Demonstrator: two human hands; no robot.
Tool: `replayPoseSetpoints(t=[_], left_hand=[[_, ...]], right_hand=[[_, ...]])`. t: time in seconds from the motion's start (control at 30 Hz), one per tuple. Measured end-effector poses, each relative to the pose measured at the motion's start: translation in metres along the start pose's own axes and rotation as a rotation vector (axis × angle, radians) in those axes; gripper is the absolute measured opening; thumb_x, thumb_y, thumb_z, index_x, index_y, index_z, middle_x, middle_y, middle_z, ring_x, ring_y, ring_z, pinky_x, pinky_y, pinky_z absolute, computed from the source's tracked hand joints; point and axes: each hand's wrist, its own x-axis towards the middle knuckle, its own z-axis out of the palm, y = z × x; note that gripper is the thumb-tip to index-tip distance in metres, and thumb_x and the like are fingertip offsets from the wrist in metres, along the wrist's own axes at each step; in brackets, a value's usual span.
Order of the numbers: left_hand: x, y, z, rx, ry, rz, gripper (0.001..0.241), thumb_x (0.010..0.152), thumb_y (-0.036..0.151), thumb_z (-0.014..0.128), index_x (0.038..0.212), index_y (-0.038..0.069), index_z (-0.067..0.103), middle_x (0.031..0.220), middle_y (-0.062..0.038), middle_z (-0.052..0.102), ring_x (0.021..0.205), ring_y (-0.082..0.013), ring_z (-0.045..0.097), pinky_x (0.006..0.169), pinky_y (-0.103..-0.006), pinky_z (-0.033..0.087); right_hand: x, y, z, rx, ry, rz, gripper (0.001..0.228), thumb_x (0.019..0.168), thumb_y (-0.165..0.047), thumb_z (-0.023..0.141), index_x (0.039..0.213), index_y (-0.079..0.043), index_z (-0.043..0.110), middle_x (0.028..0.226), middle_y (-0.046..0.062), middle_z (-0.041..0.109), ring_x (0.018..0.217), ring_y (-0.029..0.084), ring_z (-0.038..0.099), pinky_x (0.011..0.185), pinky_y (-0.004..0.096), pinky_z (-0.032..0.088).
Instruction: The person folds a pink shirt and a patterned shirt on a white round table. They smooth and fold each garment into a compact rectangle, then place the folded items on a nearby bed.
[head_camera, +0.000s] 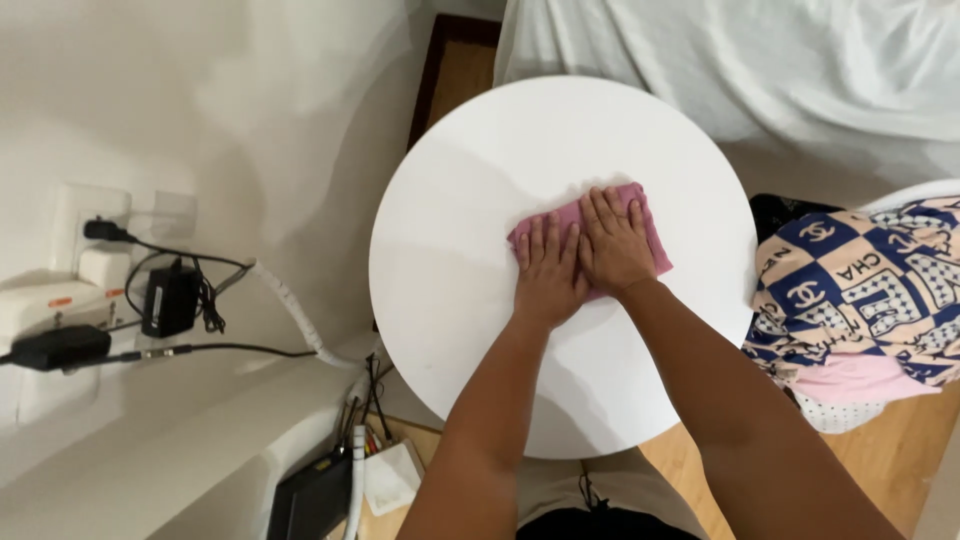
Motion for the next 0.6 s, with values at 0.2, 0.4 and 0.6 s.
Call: replayPoseSetpoints(t=[0.2,0.4,0.6], left_hand=[[0.032,0.006,-0.043,0.069,-0.264,-0.153,0.076,0.091,0.052,0.059,0.159,0.024,0.038,0.169,-0.022,0.013,0.154,-0.0484,0.001,0.123,-0.0641,-0.001],[-0.002,0.001,-0.040,-0.063,-0.190,-0.435,0.092,0.084,0.059,0.072,0.158,0.023,0.030,0.164,-0.030,0.012,0.151,-0.0482,0.012,0.121,-0.0550,0.018],[-0.029,0.031,-0.030,-0.409,0.004,-0.874,0.097,0.093,0.034,0.071,0.167,0.011,0.013,0.148,-0.029,0.038,0.135,-0.0442,0.044,0.113,-0.0489,0.041]], right_hand=[[0.004,0.024,0.004,-0.085,0.026,-0.002,0.063,0.104,-0.037,0.038,0.159,-0.005,0.035,0.167,0.014,0.027,0.156,0.031,0.014,0.124,0.054,0.007],[-0.033,0.031,0.000,0.084,0.234,0.329,0.053,0.108,-0.027,0.044,0.156,-0.004,0.045,0.161,0.016,0.043,0.148,0.035,0.035,0.123,0.051,0.027],[-0.055,0.001,-0.050,0.297,0.141,0.479,0.051,0.098,-0.031,0.063,0.142,-0.006,0.056,0.149,0.018,0.049,0.126,0.037,0.055,0.105,0.046,0.048]])
